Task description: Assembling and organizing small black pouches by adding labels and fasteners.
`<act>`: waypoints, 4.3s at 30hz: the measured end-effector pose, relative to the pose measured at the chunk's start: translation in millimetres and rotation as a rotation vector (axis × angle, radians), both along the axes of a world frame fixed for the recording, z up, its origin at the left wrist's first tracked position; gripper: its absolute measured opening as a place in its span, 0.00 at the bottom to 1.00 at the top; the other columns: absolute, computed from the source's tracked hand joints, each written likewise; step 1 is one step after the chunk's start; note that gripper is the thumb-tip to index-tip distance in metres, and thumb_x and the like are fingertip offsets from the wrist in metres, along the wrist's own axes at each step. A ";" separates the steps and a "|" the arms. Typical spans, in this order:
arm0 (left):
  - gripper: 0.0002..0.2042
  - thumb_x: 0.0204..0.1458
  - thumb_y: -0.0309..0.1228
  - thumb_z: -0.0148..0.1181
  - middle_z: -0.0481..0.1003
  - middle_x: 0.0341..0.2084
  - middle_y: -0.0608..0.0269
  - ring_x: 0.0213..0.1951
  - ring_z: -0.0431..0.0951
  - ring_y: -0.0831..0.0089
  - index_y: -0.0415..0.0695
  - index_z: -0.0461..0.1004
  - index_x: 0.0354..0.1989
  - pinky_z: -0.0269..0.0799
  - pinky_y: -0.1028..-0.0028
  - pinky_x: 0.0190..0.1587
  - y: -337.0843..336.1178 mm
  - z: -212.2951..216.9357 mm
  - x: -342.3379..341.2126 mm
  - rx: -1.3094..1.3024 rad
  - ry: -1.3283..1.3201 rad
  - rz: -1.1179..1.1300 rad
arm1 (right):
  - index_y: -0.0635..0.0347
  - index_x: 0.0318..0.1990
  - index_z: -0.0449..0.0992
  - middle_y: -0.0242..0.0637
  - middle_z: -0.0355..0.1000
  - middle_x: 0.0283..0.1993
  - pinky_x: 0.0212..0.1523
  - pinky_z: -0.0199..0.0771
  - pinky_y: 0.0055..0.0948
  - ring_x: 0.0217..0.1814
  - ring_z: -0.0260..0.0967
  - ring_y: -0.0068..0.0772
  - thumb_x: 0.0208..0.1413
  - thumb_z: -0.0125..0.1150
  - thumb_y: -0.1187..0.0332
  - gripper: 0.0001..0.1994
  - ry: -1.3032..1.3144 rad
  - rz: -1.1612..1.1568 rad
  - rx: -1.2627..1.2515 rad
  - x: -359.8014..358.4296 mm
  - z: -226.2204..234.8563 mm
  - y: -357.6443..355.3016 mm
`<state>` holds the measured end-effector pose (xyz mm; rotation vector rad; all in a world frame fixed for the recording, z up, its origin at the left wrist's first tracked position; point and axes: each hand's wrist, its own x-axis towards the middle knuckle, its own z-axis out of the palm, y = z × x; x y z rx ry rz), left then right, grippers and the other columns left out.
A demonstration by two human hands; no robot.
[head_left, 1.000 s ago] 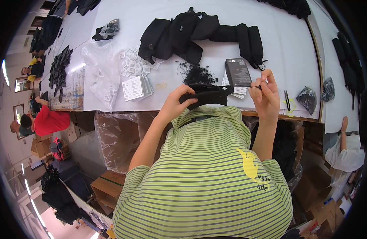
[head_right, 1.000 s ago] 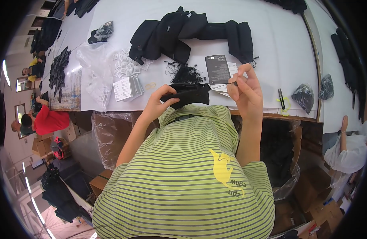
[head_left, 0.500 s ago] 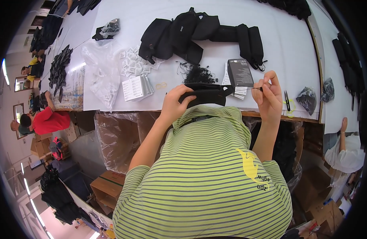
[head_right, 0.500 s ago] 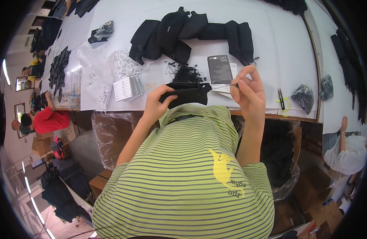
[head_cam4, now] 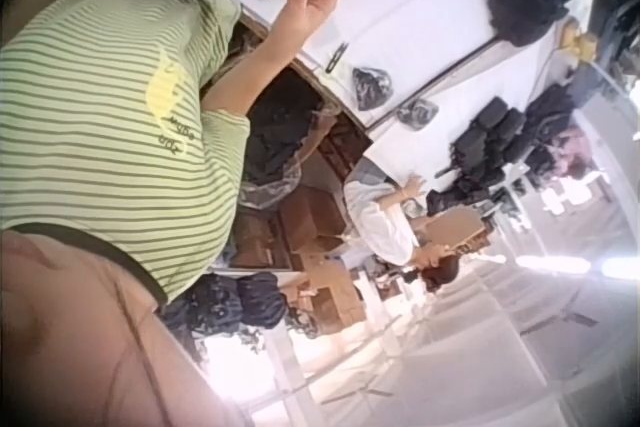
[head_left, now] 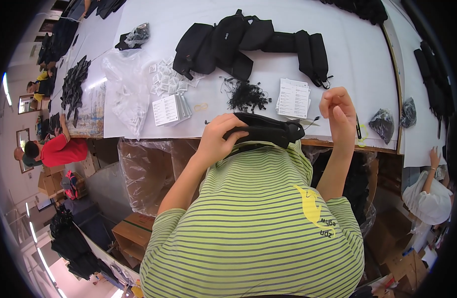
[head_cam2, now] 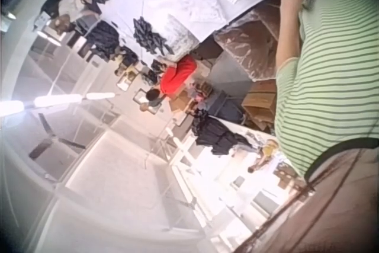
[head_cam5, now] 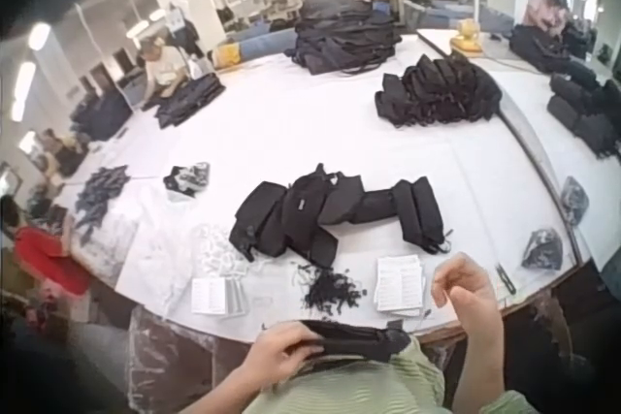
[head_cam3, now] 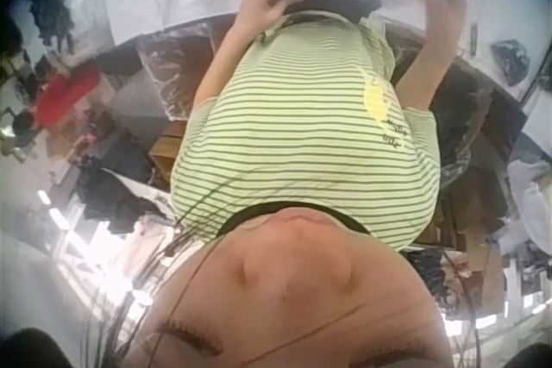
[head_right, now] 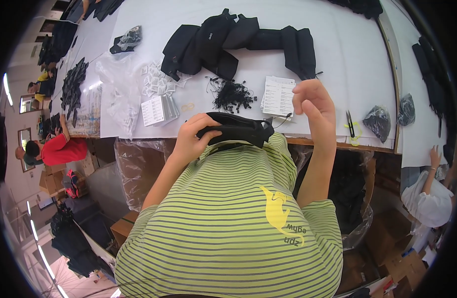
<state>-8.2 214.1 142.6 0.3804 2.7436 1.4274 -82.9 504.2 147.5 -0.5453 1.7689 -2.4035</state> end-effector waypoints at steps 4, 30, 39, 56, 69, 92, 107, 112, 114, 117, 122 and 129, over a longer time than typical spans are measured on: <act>0.08 0.45 0.23 0.62 0.73 0.28 0.59 0.32 0.73 0.66 0.37 0.73 0.35 0.68 0.73 0.37 0.4 8.8 3.1 0.127 -0.064 -0.003 | 0.64 0.49 0.71 0.37 0.72 0.42 0.57 0.59 0.28 0.48 0.68 0.27 0.58 0.53 0.57 0.20 -0.033 0.209 0.087 -4.9 -15.8 -12.7; 0.12 0.54 0.31 0.60 0.75 0.36 0.67 0.39 0.72 0.82 0.38 0.72 0.42 0.66 0.80 0.46 -15.4 -32.9 -15.2 0.699 -0.776 0.181 | 0.60 0.50 0.68 0.32 0.73 0.35 0.46 0.68 0.25 0.40 0.68 0.24 0.51 0.57 0.75 0.17 -0.253 0.230 0.516 14.1 -18.7 -20.3; 0.09 0.51 0.29 0.62 0.74 0.31 0.69 0.35 0.71 0.83 0.38 0.72 0.36 0.65 0.81 0.41 -12.7 -19.2 -15.5 0.621 -0.594 0.268 | 0.68 0.46 0.72 0.33 0.73 0.28 0.35 0.69 0.21 0.31 0.68 0.20 0.54 0.60 0.71 0.14 -0.306 0.074 0.505 6.2 -27.0 11.4; 0.10 0.51 0.29 0.59 0.72 0.29 0.54 0.35 0.73 0.58 0.36 0.70 0.36 0.67 0.69 0.39 23.1 21.8 -1.0 -0.004 -0.246 -0.060 | 0.57 0.32 0.69 0.26 0.49 0.15 0.15 0.44 0.20 0.15 0.42 0.18 0.61 0.51 0.57 0.13 -0.754 -0.281 -0.783 -26.4 -50.4 -51.5; 0.09 0.48 0.26 0.61 0.70 0.27 0.53 0.31 0.71 0.56 0.35 0.70 0.34 0.67 0.66 0.34 21.8 5.8 -4.5 -0.117 -0.050 -0.037 | 0.61 0.34 0.77 0.17 0.60 0.18 0.17 0.37 0.17 0.17 0.42 0.06 0.59 0.59 0.61 0.11 -0.218 -0.862 0.130 -28.8 -38.9 -37.9; 0.09 0.50 0.35 0.61 0.73 0.23 0.59 0.32 0.73 0.60 0.44 0.76 0.33 0.68 0.65 0.42 -11.1 -16.9 -48.7 -0.210 -0.195 -0.300 | 0.60 0.33 0.81 0.37 0.67 0.16 0.25 0.63 0.30 0.19 0.63 0.36 0.44 0.69 0.57 0.15 0.091 0.580 1.023 -18.9 -11.9 -68.9; 0.20 0.41 0.33 0.66 0.71 0.40 0.49 0.47 0.72 0.52 0.36 0.69 0.41 0.70 0.58 0.48 -153.3 -181.6 -131.9 -0.859 -0.194 0.529 | 0.57 0.32 0.82 0.41 0.73 0.20 0.30 0.69 0.33 0.24 0.70 0.40 0.43 0.69 0.57 0.14 -0.064 0.494 1.126 -20.1 -16.4 -54.2; 0.18 0.41 0.33 0.68 0.73 0.41 0.51 0.45 0.73 0.52 0.39 0.70 0.38 0.70 0.59 0.45 -152.4 -169.4 -129.8 -0.769 -0.271 0.472 | 0.56 0.32 0.82 0.41 0.72 0.19 0.30 0.69 0.34 0.24 0.70 0.41 0.43 0.68 0.58 0.13 0.049 0.446 1.083 -16.3 -17.1 -52.9; 0.17 0.41 0.32 0.68 0.74 0.38 0.53 0.43 0.74 0.54 0.40 0.70 0.37 0.70 0.59 0.44 -139.8 -155.7 -125.3 -0.684 -0.318 0.440 | 0.55 0.31 0.82 0.41 0.72 0.19 0.30 0.70 0.35 0.24 0.70 0.41 0.44 0.67 0.58 0.12 0.150 0.401 1.092 -11.0 -22.9 -52.9; 0.14 0.42 0.30 0.67 0.76 0.33 0.57 0.37 0.76 0.57 0.41 0.71 0.36 0.70 0.61 0.41 -93.0 -105.4 -110.9 -0.348 -0.262 0.403 | 0.53 0.29 0.81 0.40 0.71 0.18 0.29 0.70 0.36 0.24 0.71 0.41 0.45 0.65 0.59 0.10 0.292 0.331 1.131 -8.4 -22.8 -53.9; 0.09 0.44 0.26 0.64 0.75 0.29 0.61 0.35 0.75 0.66 0.43 0.74 0.35 0.68 0.66 0.42 -18.0 -14.7 -69.8 0.024 0.092 0.250 | 0.54 0.29 0.81 0.39 0.71 0.17 0.26 0.69 0.34 0.20 0.70 0.40 0.46 0.65 0.61 0.08 0.439 0.266 1.179 -9.5 -18.8 -64.0; 0.13 0.45 0.33 0.66 0.69 0.47 0.62 0.54 0.62 0.64 0.50 0.78 0.41 0.56 0.67 0.56 -12.0 1.1 -48.0 -0.327 0.359 0.133 | 0.52 0.29 0.81 0.37 0.71 0.17 0.24 0.68 0.34 0.20 0.70 0.40 0.47 0.64 0.59 0.08 0.486 0.175 1.154 -6.9 -6.9 -74.2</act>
